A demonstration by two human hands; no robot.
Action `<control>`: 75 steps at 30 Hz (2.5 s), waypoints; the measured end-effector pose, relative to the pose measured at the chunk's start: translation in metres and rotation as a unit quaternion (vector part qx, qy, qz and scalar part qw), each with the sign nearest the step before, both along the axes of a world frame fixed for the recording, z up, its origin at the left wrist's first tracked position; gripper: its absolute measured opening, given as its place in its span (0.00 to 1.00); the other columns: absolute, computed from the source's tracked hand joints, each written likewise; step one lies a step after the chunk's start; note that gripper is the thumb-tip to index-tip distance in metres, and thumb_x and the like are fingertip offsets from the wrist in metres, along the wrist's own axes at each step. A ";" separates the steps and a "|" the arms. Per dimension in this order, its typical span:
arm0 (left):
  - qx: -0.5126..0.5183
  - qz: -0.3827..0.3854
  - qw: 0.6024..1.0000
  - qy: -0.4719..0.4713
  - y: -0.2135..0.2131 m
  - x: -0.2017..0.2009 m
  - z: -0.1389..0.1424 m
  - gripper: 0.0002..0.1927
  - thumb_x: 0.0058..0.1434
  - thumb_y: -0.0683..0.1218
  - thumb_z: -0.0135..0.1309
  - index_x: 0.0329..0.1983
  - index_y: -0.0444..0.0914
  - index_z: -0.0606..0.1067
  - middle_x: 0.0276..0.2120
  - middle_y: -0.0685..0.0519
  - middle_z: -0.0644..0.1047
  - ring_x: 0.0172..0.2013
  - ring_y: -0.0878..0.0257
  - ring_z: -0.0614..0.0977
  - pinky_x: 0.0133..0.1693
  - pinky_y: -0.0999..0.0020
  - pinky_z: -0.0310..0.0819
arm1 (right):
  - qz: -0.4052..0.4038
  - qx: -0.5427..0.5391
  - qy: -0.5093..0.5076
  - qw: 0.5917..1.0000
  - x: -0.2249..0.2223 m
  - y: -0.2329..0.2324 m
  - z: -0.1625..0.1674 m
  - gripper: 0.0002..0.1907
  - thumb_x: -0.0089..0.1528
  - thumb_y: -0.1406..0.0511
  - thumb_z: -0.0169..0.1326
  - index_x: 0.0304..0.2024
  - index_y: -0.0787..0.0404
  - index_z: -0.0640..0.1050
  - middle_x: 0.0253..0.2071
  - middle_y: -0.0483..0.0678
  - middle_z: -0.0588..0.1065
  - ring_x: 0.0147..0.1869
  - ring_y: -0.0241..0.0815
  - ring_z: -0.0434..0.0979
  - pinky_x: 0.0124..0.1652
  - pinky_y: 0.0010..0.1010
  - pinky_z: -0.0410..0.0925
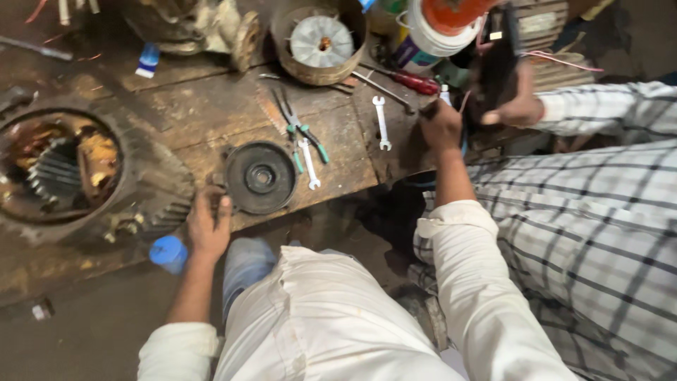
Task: The person removes debris from the interior of an electric motor stator by hand, then uses a screwdriver and pliers to clean the exterior housing. The person also handles a motor rotor and other components on the workbench.
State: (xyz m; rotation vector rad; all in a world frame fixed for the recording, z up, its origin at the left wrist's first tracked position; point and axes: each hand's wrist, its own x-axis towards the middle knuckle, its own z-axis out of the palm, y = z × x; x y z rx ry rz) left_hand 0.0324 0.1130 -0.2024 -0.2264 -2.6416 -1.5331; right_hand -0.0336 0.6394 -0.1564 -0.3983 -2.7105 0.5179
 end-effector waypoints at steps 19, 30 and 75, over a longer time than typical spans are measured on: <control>0.042 -0.011 0.999 0.011 0.004 0.001 0.008 0.22 0.70 0.55 0.56 0.55 0.34 0.71 0.41 0.44 0.77 0.40 0.53 0.81 0.44 0.60 0.76 | -0.047 -0.167 -0.086 0.981 0.007 -0.010 0.026 0.15 0.51 0.67 0.67 0.41 0.62 0.81 0.37 0.51 0.83 0.40 0.42 0.83 0.43 0.34 0.74; 0.013 -0.011 1.000 0.011 0.005 -0.002 0.006 0.22 0.68 0.56 0.56 0.53 0.34 0.71 0.39 0.44 0.77 0.40 0.48 0.80 0.45 0.55 0.74 | 0.245 -0.221 -0.042 0.943 0.028 -0.153 0.048 0.15 0.51 0.72 0.66 0.40 0.63 0.79 0.38 0.50 0.79 0.42 0.42 0.82 0.43 0.32 0.74; 0.016 -0.028 0.999 0.031 0.001 0.001 0.008 0.22 0.70 0.55 0.58 0.54 0.34 0.70 0.41 0.45 0.75 0.40 0.52 0.79 0.46 0.58 0.76 | 0.303 0.172 -0.114 0.930 0.042 -0.076 0.019 0.17 0.58 0.70 0.55 0.51 0.59 0.77 0.48 0.50 0.74 0.55 0.56 0.72 0.54 0.38 0.69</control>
